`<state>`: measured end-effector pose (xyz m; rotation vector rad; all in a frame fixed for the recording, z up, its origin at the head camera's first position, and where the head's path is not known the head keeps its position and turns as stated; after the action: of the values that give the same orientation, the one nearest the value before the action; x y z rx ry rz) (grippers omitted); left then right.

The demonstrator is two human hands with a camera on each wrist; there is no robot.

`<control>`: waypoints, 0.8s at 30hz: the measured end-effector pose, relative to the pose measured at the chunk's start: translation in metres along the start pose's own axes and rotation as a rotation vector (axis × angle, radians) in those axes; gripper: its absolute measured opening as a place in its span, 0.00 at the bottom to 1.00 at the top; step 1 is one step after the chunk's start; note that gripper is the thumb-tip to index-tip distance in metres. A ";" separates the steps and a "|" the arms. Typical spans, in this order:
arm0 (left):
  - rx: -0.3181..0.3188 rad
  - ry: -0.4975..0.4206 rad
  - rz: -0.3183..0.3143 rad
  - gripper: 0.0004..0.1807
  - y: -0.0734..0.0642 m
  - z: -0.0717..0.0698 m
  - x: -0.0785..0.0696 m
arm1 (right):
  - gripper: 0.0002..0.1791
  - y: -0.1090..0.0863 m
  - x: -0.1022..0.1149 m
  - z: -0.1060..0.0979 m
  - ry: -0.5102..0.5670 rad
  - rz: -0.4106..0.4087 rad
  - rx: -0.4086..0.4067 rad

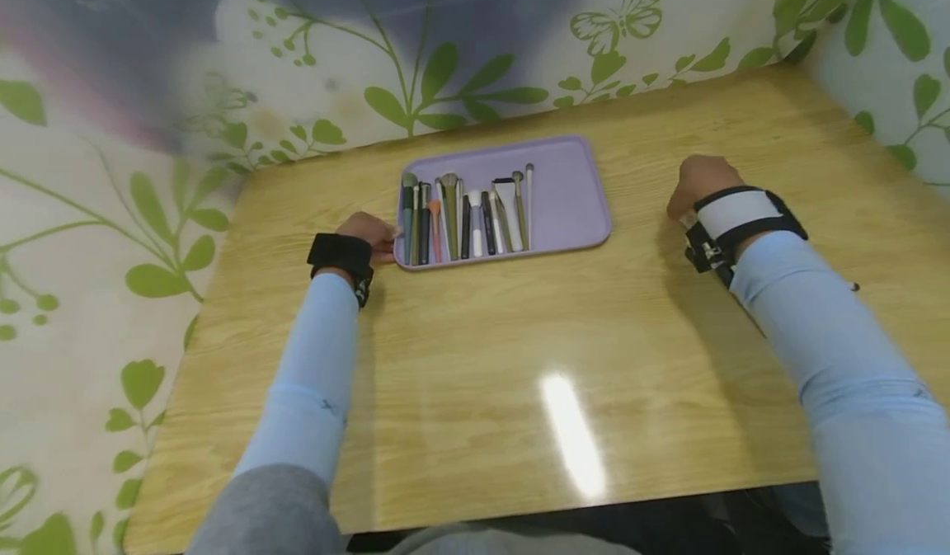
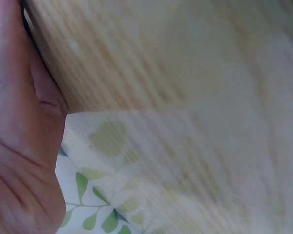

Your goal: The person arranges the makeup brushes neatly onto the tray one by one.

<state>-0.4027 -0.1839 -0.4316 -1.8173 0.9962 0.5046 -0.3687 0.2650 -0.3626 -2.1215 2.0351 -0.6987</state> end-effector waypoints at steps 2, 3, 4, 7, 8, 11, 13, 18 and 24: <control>-0.012 -0.007 -0.004 0.12 -0.002 -0.004 0.001 | 0.13 -0.004 -0.013 0.011 -0.009 0.007 0.055; -0.013 -0.006 -0.003 0.12 -0.003 -0.006 0.001 | 0.13 -0.006 -0.018 0.016 -0.009 0.008 0.061; -0.010 -0.006 -0.001 0.12 -0.005 -0.006 0.000 | 0.12 -0.007 -0.021 0.018 -0.006 0.004 0.048; 0.002 -0.011 -0.006 0.12 -0.011 -0.001 -0.002 | 0.09 -0.011 -0.028 0.020 0.008 0.010 -0.027; 0.007 -0.012 -0.007 0.12 -0.013 0.002 -0.002 | 0.09 -0.012 -0.029 0.020 0.007 0.010 -0.048; 0.008 -0.005 -0.014 0.11 -0.015 0.002 -0.001 | 0.09 -0.014 -0.025 0.021 0.016 0.024 -0.072; 0.002 -0.010 -0.024 0.10 -0.015 0.002 0.000 | 0.09 -0.014 -0.024 0.022 0.039 0.038 -0.050; -0.012 -0.021 -0.023 0.11 -0.013 0.003 -0.002 | 0.08 -0.011 -0.025 0.023 0.078 0.031 -0.007; -0.013 -0.064 -0.023 0.11 -0.004 0.002 0.001 | 0.13 -0.010 -0.004 -0.002 0.026 -0.040 -0.042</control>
<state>-0.3993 -0.1819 -0.4310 -1.8109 0.9300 0.5528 -0.3603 0.2700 -0.3578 -2.1927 2.0439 -0.6990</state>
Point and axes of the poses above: each hand's wrist, its own y-axis towards the middle knuckle, its own z-axis out of the palm, x = y × z, the point moved 8 cm from there along y, towards the middle knuckle, and after that the axes turned 3 degrees about -z, right-handed, at the moved point
